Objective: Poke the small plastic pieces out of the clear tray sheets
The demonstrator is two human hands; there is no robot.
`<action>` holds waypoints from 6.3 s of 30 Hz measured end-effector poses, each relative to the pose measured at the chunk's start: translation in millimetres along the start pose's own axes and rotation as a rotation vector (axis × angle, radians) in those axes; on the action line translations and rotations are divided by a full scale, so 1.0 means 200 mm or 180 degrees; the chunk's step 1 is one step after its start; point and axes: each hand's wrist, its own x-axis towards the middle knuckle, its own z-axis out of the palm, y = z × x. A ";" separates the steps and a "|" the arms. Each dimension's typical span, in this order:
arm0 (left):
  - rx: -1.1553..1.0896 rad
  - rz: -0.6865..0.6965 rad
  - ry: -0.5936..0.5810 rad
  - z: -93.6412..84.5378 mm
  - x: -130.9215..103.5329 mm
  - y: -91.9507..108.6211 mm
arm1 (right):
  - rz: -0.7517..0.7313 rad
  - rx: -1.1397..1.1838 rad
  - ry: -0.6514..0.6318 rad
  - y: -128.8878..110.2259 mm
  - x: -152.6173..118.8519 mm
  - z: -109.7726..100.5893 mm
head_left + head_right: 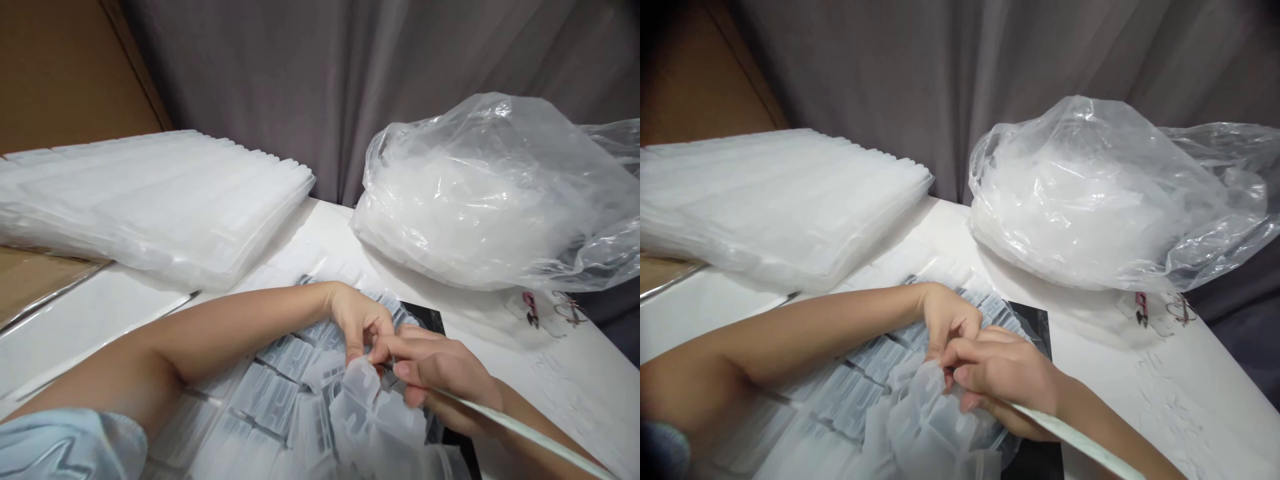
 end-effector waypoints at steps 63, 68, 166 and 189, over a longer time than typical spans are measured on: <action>0.4859 0.0404 0.1630 0.11 0.25 -0.08 | 0.1914 -0.0142 0.2309 0.00 -0.39 0.24; 0.5228 0.0968 0.1566 0.13 0.23 -0.11 | 0.1792 -0.0055 0.2324 0.00 -0.41 0.25; 0.4963 0.0225 0.0925 0.21 0.18 0.01 | 0.1221 0.0545 0.2376 -0.02 -0.74 0.30; 0.4569 0.0034 0.0928 0.21 0.19 0.00 | 0.1638 0.0013 0.1205 0.00 -0.63 0.21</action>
